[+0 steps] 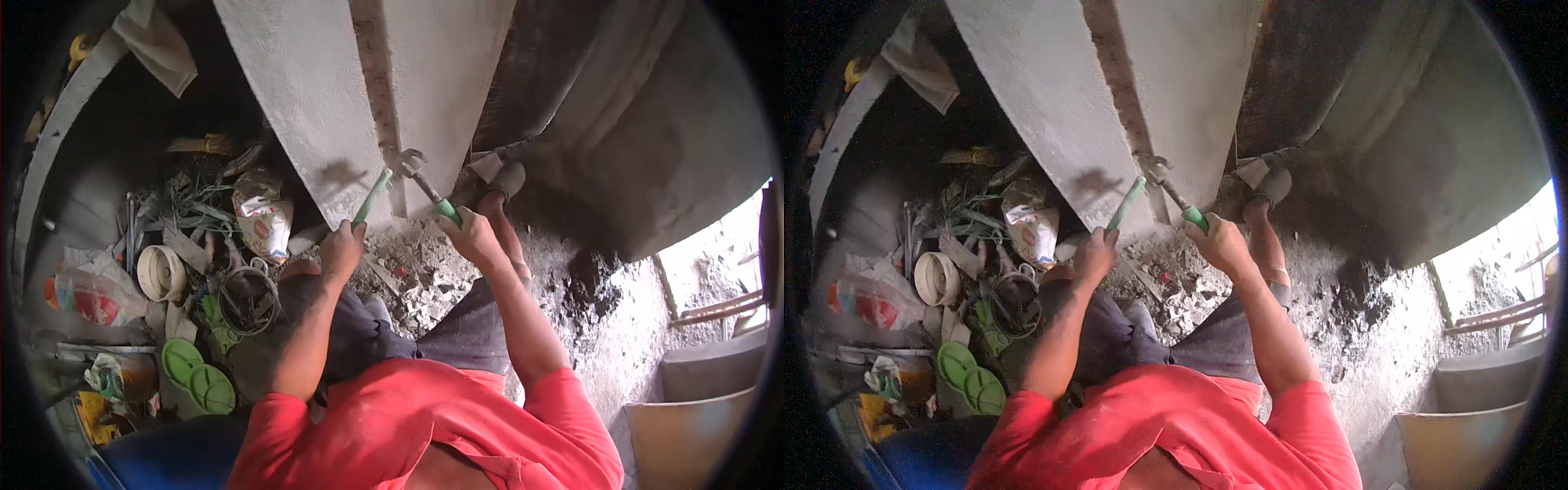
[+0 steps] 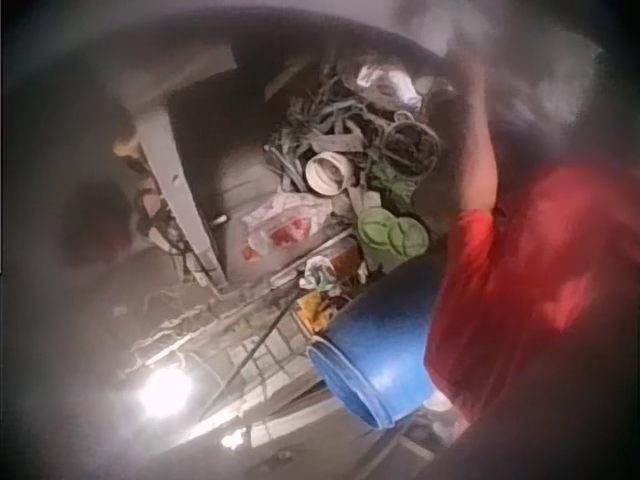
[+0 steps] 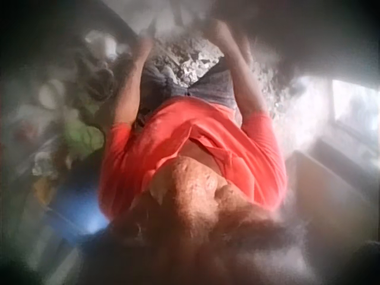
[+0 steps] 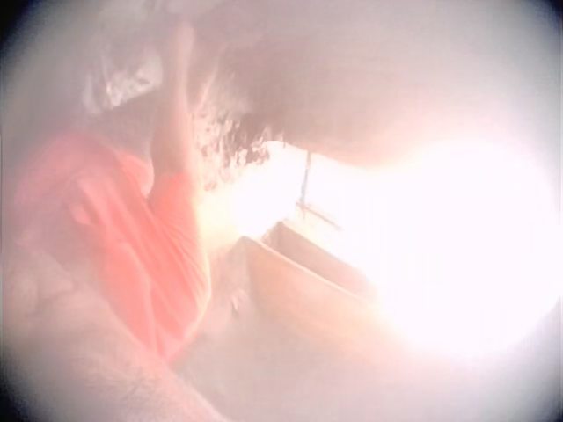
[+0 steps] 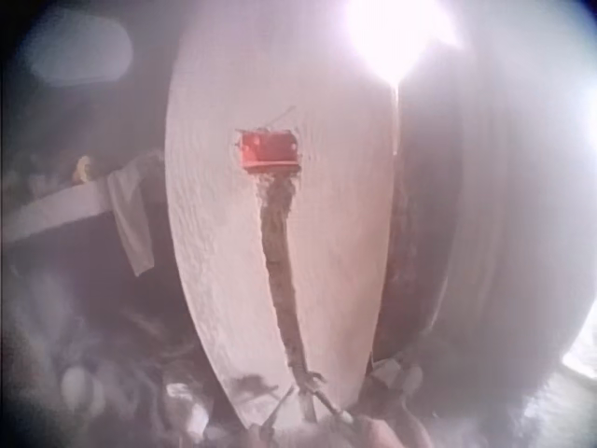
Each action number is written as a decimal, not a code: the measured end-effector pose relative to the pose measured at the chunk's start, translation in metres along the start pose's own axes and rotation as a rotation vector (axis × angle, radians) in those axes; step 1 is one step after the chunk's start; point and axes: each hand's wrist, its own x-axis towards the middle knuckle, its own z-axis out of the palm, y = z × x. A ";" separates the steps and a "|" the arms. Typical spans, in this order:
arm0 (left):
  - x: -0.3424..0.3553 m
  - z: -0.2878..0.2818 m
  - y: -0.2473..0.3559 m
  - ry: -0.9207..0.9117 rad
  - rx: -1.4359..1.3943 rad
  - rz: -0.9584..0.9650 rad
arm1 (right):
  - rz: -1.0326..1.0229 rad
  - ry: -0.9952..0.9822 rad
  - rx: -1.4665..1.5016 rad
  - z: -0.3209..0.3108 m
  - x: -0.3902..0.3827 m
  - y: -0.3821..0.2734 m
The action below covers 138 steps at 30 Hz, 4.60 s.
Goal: Using a hammer and chisel to carve a vertical channel into a concrete or plastered wall.
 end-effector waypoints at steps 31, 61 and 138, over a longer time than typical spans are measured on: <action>0.074 -0.128 0.048 0.307 0.341 0.367 | -0.277 0.268 0.451 -0.076 0.046 -0.114; -0.065 0.131 -0.016 -0.004 -0.033 0.204 | 0.275 0.113 0.516 0.024 -0.027 0.072; 0.085 -0.103 0.016 0.030 -0.056 0.169 | 0.041 0.168 0.515 -0.032 0.007 -0.035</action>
